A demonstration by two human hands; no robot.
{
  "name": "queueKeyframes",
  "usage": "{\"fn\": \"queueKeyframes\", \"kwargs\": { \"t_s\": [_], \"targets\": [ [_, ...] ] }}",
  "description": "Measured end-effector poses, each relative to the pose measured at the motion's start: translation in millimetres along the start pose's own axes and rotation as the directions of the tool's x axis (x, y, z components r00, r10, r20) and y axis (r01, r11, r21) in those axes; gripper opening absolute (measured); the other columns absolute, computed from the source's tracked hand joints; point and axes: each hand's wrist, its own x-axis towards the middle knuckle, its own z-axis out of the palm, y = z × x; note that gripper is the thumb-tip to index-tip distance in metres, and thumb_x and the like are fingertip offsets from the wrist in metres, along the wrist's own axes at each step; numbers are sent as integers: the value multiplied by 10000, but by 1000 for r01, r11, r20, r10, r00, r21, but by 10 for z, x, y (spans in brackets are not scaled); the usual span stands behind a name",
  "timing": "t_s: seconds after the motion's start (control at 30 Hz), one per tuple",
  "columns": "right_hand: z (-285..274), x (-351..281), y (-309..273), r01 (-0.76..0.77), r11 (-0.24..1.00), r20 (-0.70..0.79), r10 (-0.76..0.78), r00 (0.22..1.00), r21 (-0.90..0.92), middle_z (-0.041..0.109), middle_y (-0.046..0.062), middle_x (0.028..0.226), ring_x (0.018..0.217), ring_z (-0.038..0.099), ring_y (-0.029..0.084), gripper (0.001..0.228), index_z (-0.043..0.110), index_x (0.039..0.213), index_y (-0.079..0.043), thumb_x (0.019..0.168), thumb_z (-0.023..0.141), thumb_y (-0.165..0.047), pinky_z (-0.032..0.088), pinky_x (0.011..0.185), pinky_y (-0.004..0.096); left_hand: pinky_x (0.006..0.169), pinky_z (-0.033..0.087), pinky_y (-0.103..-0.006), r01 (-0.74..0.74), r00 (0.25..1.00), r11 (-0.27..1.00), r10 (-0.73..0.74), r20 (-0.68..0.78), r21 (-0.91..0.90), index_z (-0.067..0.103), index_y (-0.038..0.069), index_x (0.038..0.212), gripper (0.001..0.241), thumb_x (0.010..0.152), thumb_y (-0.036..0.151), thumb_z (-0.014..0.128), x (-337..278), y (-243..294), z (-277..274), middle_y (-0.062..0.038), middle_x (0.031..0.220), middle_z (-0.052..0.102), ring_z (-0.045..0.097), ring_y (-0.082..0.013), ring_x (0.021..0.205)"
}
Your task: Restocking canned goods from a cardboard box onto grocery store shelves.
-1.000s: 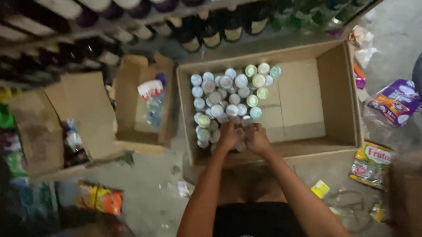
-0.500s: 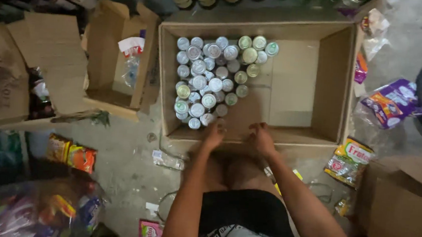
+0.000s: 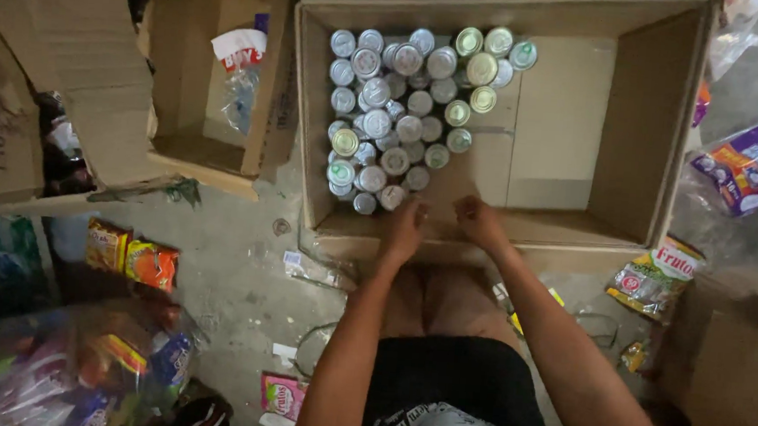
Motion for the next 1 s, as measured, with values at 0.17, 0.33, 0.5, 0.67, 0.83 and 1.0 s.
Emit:
{"fn": "queueKeyframes", "kwargs": {
  "t_s": [0.17,0.33,0.5,0.67,0.83,1.0],
  "targets": [
    [-46,19,-384,22,997,-20,-20,1000,69,761,116,1030,908,737,234,223,709,1118,-25,926,645,-118,581,799,344,837,558,-430,263,959,950,-239,155,-167,647,96,1170,181,999,72,593,246,337,-428,-151,1197,605,647,-368,1043],
    [-95,107,-1125,187,978,-231,-204,951,-94,650,194,1210,1069,650,346,320,606,1239,-5,921,568,-11,568,843,405,913,496,-466,33,991,999,-37,-131,-35,617,45,1210,358,858,-9,655,460,337,-769,-179,1204,562,581,-414,1101],
    [-217,373,-1875,397,875,-177,-452,874,-278,526,250,1307,1193,515,458,537,527,1404,-5,882,650,30,439,1043,505,943,509,-434,198,976,976,-204,-69,-93,645,89,1230,354,900,-40,641,525,234,-951,-159,1160,577,597,-348,1068],
    [-375,675,-2380,551,762,-33,-595,803,-339,500,258,1396,1282,482,479,646,530,1435,-28,801,607,71,439,1062,522,918,550,-402,216,974,951,-224,-13,-220,592,90,1256,405,873,-38,618,616,198,-988,-159,1275,574,603,-335,1157],
    [-355,957,-2351,540,604,197,-540,818,-586,537,220,1438,1232,504,438,700,531,1508,-41,826,649,60,479,976,518,1082,431,-503,36,988,956,-78,133,291,587,75,1363,441,938,-39,582,718,188,-748,-210,1303,567,525,-413,1239],
    [-347,989,-2441,592,492,311,-539,783,-638,576,154,1359,1214,527,395,680,586,1316,-79,671,785,-159,490,925,498,1064,449,-511,-54,997,895,25,72,442,562,73,1275,431,846,38,597,825,246,-592,-248,1362,518,474,-459,1287]
  ]
}}
